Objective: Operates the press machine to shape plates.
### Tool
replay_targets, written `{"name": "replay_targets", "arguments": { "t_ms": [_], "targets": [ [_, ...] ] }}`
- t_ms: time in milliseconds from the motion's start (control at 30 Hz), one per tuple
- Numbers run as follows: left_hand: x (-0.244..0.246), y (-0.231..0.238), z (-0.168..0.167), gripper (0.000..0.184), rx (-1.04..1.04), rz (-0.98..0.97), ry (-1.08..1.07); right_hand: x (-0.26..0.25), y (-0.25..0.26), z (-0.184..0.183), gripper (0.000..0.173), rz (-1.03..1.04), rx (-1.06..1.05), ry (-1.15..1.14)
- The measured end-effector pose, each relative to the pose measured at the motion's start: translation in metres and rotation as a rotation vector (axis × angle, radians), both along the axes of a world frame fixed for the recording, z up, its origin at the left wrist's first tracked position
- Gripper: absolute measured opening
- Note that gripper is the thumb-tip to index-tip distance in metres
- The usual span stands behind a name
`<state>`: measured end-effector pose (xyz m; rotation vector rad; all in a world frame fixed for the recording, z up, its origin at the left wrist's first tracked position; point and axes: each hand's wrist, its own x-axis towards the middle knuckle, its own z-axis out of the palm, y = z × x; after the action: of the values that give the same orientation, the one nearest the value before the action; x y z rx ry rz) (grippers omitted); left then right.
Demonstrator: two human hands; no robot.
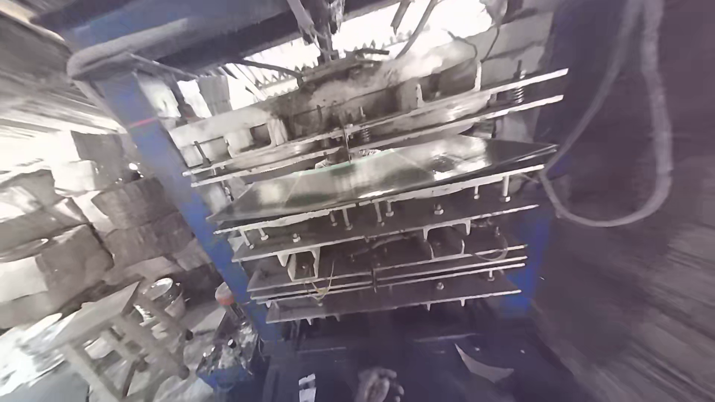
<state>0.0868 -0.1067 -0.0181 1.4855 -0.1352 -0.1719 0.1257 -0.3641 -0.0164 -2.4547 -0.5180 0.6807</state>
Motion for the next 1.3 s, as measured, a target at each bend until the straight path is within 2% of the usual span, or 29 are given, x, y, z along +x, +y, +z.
{"name": "replay_targets", "arguments": {
  "t_ms": [33,67,100,133,167,200,233,300,400,500,600,733,867,933,1100,1233,1300],
  "targets": [
    [0.013,-0.016,-0.004,0.031,0.047,-0.085,0.065,0.002,-0.004,-0.012,0.034,0.109,-0.021,-0.044],
    [0.026,-0.032,-0.009,0.031,0.098,-0.125,0.138,0.003,-0.016,-0.045,0.032,0.262,0.058,-0.250],
    [0.037,-0.049,-0.015,0.031,0.177,-0.122,0.192,0.010,-0.026,-0.099,0.038,0.362,0.306,-0.614],
    [0.044,-0.063,-0.018,0.036,0.295,-0.123,0.231,-0.004,-0.011,-0.059,0.039,0.288,-0.015,-0.222],
    [0.046,-0.075,-0.019,0.041,0.443,-0.164,0.243,-0.009,0.010,-0.027,0.039,0.213,-0.174,0.062],
    [0.046,-0.086,-0.021,0.043,0.587,-0.220,0.221,-0.014,0.021,-0.012,0.038,0.140,-0.177,0.149],
    [0.043,-0.095,-0.022,0.042,0.716,-0.267,0.204,-0.020,0.024,-0.009,0.036,0.108,-0.115,0.120],
    [0.038,-0.104,-0.018,0.041,0.824,-0.333,0.222,-0.021,0.025,-0.007,0.035,0.182,-0.117,0.110],
    [0.041,-0.106,-0.008,0.042,0.767,-0.303,0.274,-0.018,0.023,-0.018,0.034,0.160,-0.105,0.130],
    [0.046,-0.109,-0.013,0.046,0.740,-0.282,0.262,-0.020,0.027,0.014,0.035,0.112,-0.153,0.226],
    [0.048,-0.112,-0.012,0.043,0.754,-0.271,0.163,-0.017,0.023,-0.006,0.034,0.076,-0.067,0.126],
    [0.046,-0.113,-0.007,0.038,0.772,-0.245,0.162,-0.026,0.029,0.018,0.036,0.110,-0.148,0.140],
    [0.047,-0.111,-0.007,0.037,0.730,-0.224,0.125,-0.022,0.056,0.069,0.038,0.057,-0.458,0.394],
    [0.046,-0.109,-0.005,0.038,0.696,-0.207,0.096,-0.024,0.058,0.074,0.039,0.070,-0.515,0.368],
    [0.036,-0.105,0.002,0.051,0.683,-0.261,0.055,-0.033,0.049,0.064,0.040,0.006,-0.409,0.331],
    [0.038,-0.103,0.001,0.051,0.687,-0.297,0.028,-0.034,0.051,0.058,0.039,-0.102,-0.346,0.292],
    [0.038,-0.104,0.001,0.054,0.725,-0.302,0.054,-0.032,0.053,0.056,0.041,-0.046,-0.363,0.268]
  ]
}}
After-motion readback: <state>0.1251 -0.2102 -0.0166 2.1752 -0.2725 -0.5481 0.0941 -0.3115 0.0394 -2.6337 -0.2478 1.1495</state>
